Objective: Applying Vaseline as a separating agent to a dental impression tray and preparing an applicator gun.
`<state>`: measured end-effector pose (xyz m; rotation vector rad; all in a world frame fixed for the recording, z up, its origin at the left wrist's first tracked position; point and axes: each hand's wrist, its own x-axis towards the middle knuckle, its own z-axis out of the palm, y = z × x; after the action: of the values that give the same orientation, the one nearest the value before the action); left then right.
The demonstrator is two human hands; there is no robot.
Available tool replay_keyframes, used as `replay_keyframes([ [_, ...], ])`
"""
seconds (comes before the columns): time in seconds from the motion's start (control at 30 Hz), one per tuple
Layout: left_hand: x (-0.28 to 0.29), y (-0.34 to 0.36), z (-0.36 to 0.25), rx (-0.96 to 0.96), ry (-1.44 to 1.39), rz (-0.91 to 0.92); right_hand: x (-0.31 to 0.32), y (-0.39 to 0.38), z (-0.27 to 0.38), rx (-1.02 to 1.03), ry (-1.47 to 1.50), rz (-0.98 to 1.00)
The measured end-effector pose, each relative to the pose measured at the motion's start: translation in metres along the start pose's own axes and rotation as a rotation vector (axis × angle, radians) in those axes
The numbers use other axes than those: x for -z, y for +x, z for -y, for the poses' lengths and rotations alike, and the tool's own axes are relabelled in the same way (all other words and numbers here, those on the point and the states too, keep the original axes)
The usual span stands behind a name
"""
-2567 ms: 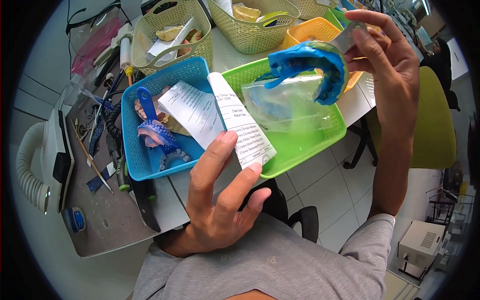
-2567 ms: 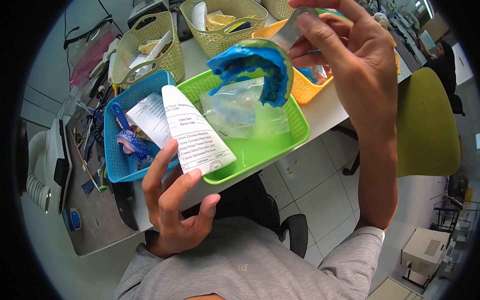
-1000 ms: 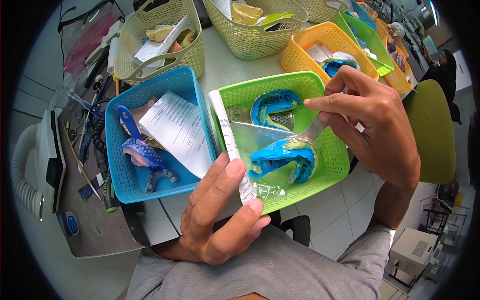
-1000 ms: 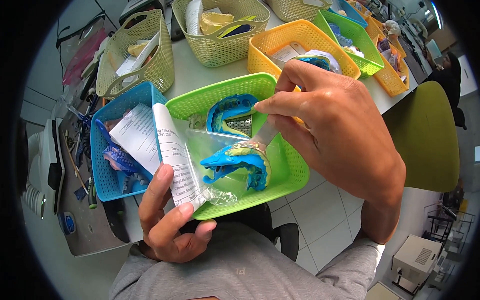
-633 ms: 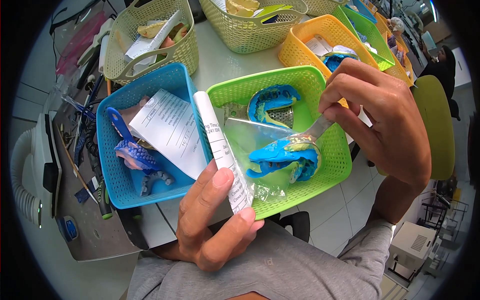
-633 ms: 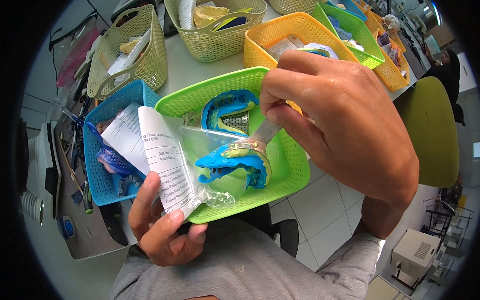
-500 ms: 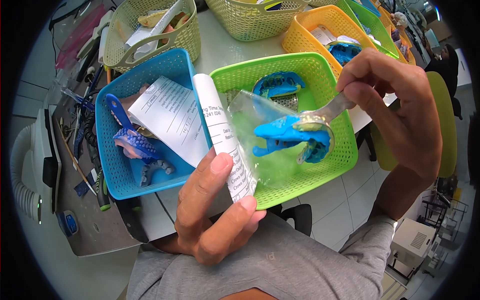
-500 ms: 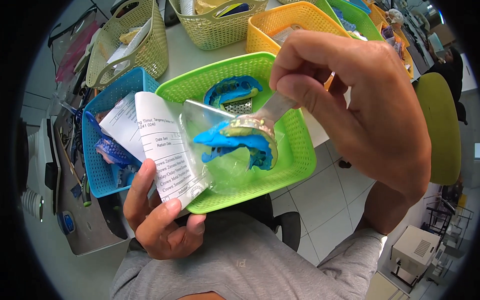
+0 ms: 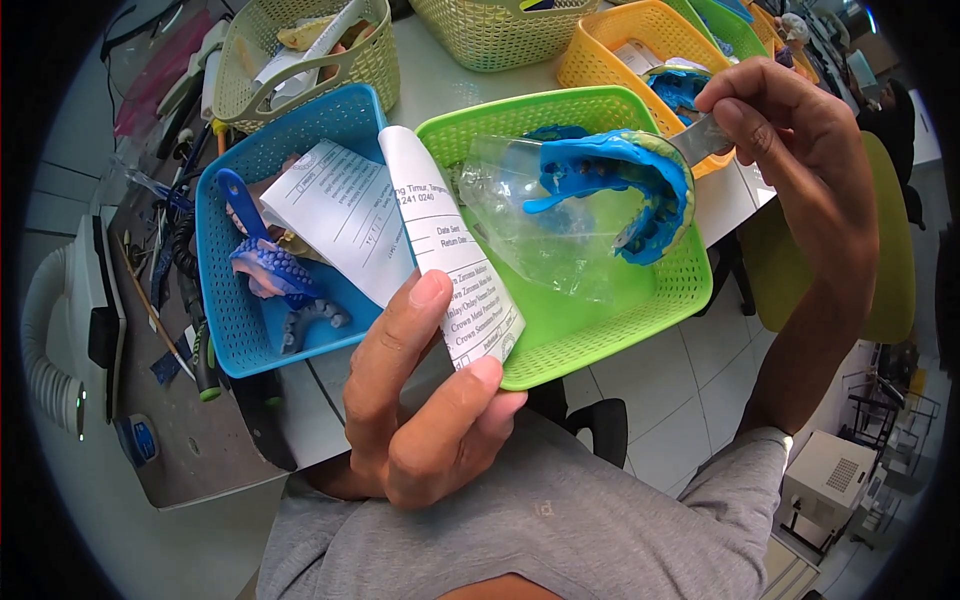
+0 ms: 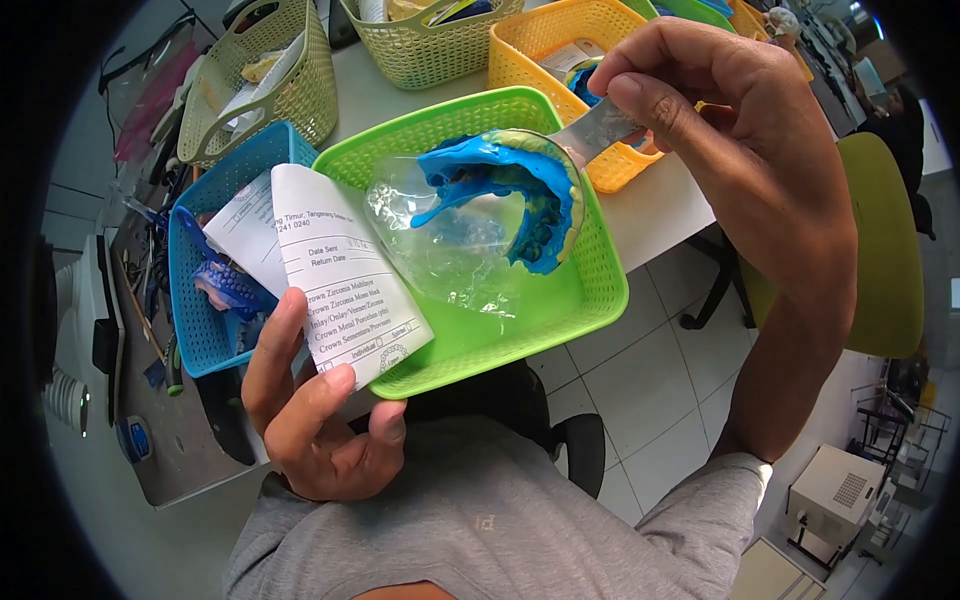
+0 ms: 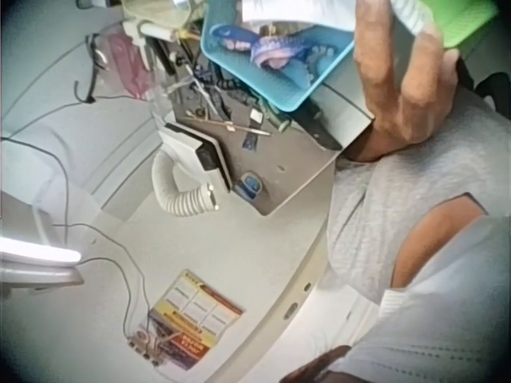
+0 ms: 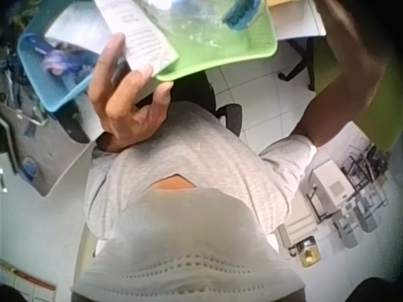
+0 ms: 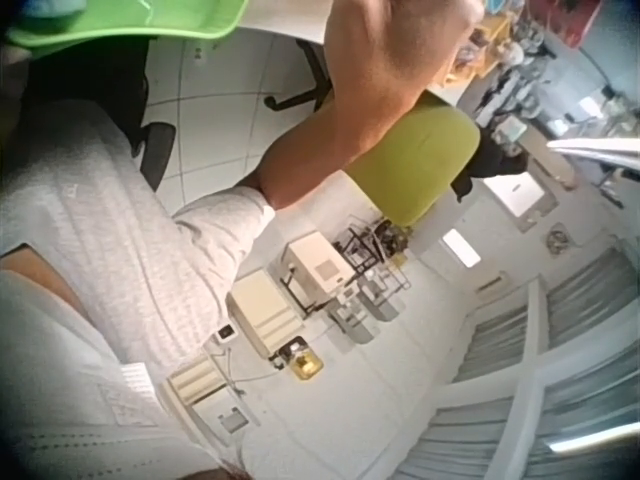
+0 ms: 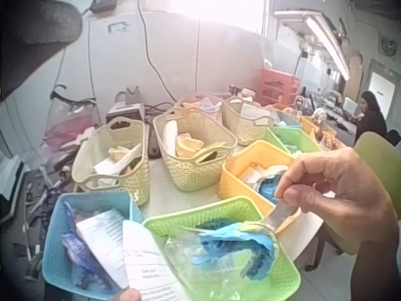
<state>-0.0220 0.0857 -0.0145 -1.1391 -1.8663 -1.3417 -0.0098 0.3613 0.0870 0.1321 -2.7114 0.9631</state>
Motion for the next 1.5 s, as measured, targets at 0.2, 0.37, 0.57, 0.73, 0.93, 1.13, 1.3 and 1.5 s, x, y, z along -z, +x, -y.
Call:
replay_keyframes([
  [0.2, 0.007, -0.003, 0.004, -0.029, 0.035, 0.141, -0.001, -0.001, -0.002, -0.007, -0.025, -0.026],
  [0.37, 0.002, -0.005, 0.002, 0.008, -0.001, 0.057, -0.009, 0.001, -0.005, -0.014, 0.017, -0.030],
  [0.57, 0.004, -0.007, 0.000, 0.040, 0.026, 0.028, -0.015, -0.005, 0.005, -0.035, 0.096, 0.077],
  [0.73, 0.004, -0.006, 0.000, 0.035, 0.028, 0.043, -0.014, -0.014, 0.020, -0.002, -0.038, 0.127],
  [0.93, 0.004, -0.005, 0.001, 0.015, 0.008, 0.057, -0.015, -0.013, 0.021, 0.115, -0.249, 0.097],
  [1.13, 0.000, -0.004, -0.002, 0.032, -0.072, -0.025, -0.023, 0.000, 0.034, 0.286, -0.363, -0.012],
  [1.3, 0.006, -0.002, -0.003, 0.056, -0.046, 0.007, -0.033, 0.048, 0.065, 0.547, -0.624, 0.154],
  [1.5, 0.005, -0.001, -0.003, 0.020, -0.035, 0.029, -0.047, 0.054, 0.029, 0.625, -0.567, 0.345],
])
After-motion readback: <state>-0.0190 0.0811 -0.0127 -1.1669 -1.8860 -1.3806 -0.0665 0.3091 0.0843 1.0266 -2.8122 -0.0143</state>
